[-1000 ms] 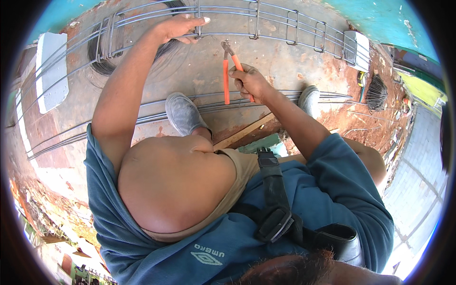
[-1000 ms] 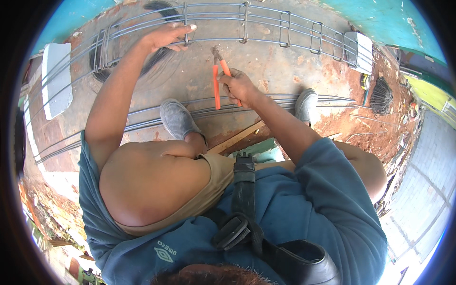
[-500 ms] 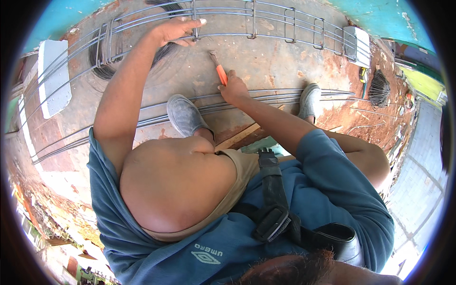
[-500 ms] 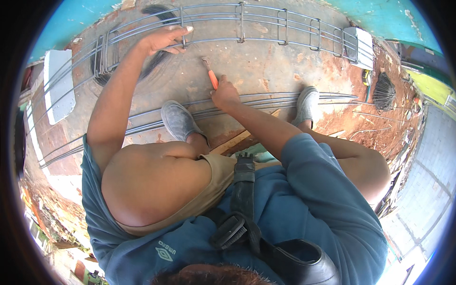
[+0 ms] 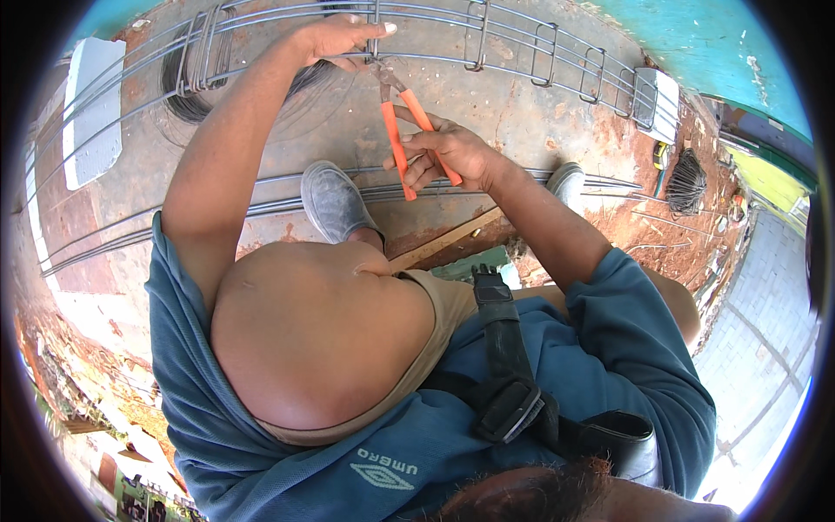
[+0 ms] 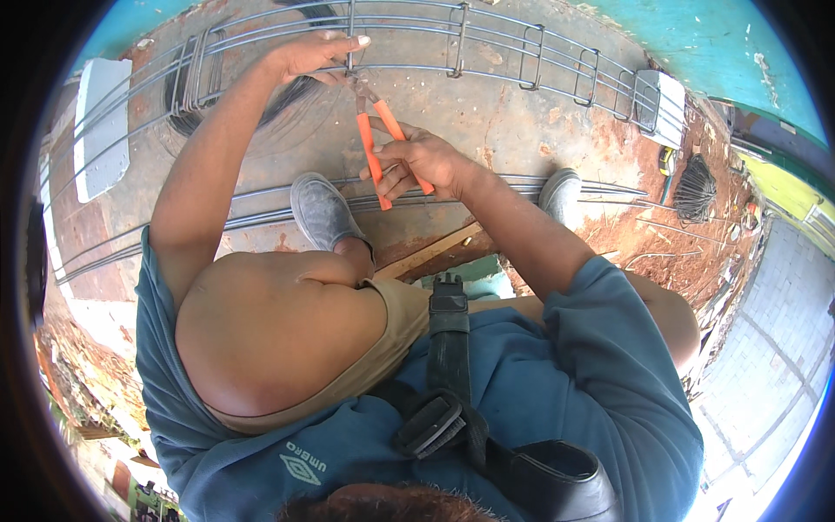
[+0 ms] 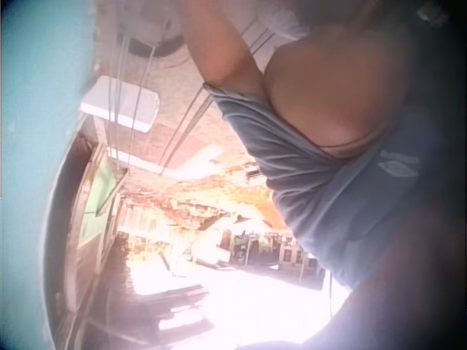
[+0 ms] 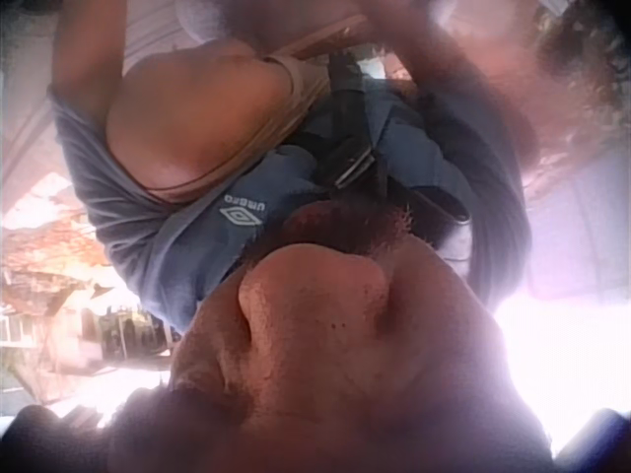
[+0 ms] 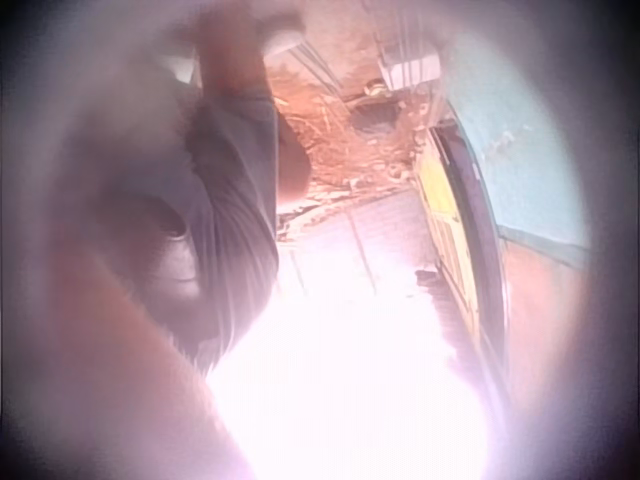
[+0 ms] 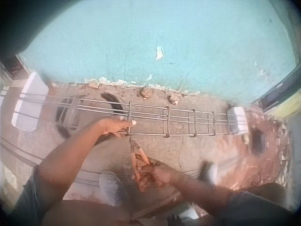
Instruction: The person assembles a rebar cage by tying intersecting steel bars with wire. They use pliers to twist and secure the wire at multiple junctions, working along the length of the cage.
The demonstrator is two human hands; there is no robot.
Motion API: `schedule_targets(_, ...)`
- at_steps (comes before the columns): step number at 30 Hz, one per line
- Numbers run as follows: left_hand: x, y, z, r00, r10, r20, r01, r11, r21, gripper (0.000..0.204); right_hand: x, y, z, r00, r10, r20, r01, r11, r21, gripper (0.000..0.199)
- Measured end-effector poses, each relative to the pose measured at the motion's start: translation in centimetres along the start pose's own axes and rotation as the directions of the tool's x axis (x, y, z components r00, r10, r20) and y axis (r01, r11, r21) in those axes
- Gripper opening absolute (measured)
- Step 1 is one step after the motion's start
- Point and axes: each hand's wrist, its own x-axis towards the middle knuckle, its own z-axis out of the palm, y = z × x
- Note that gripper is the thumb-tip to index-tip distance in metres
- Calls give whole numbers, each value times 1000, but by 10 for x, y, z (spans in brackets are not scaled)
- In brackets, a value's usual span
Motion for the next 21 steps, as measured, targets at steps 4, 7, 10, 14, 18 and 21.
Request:
schedule_targets(4, -1, 1, 0, 1000, 18, 20, -18, 1000, 8, 97, -3, -1, -5, 999, -26, 33, 27, 1000, -15, 86)
schedule_targets(7, -5, 4, -3, 999, 21, 36, -21, 1000, -4, 98, -3, -7, -8, 998, -25, 57, 26, 1000, -15, 86)
schedule_targets(10, -9, 9, -2, 998, 28, 50, -27, 999, -16, 98, -3, -9, -19, 998, -2, 57, 5, 999, -43, 86)
schedule_targets(14, -8, 5, 0, 999, 35, 27, -35, 999, 5, 98, 0, -11, -33, 996, 23, 84, -15, 996, -91, 84)
schedule_targets(18, -8, 6, -2, 997, 54, 52, -53, 998, -20, 96, -1, -17, -41, 989, 27, 148, -11, 994, -109, 81)
schedule_targets(21, -8, 7, -2, 997, 33, 70, -32, 999, -9, 94, 0, -19, -49, 983, 36, 179, -14, 993, -118, 84)
